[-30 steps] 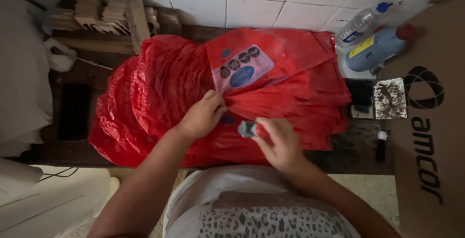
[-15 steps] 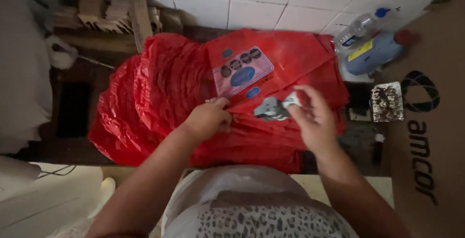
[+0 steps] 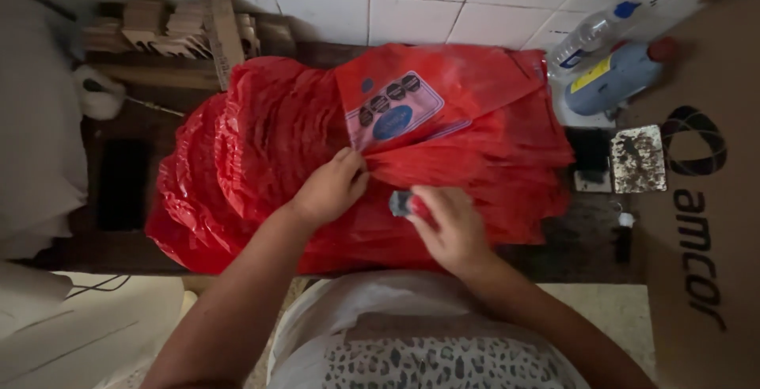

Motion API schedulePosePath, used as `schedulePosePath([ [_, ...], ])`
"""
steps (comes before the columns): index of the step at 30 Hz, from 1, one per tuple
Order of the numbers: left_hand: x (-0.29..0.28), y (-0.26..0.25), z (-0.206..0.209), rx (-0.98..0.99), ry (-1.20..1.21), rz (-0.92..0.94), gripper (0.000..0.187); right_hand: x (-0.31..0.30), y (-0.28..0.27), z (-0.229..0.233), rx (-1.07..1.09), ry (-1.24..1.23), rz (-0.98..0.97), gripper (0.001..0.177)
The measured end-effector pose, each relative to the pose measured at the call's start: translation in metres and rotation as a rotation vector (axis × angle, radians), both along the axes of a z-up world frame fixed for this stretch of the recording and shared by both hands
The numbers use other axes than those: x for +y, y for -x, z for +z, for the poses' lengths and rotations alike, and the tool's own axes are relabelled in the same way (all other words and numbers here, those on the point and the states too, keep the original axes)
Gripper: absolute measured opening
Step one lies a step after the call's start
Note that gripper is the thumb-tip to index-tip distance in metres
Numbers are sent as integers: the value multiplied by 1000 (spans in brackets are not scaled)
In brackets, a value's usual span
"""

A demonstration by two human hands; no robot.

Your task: Labeling individual red plastic bags from a stack using a handheld marking tool

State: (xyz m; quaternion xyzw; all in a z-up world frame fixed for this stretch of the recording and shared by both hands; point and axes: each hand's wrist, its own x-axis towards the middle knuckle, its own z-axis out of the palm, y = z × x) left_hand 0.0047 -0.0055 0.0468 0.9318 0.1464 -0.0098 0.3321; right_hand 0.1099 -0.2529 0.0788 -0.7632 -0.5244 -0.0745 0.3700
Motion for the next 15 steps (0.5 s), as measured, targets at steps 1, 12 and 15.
schedulePosePath([
  [1,-1,1,-3,4,0,-4,18,5,0,1,4,0,-4,47],
  [12,-7,8,-8,-2,-274,-202,18,-11,-63,45,725,-213,-149,51],
  [15,-16,12,-23,0,-187,-189,24,-56,-101,65,564,-254,-366,51],
])
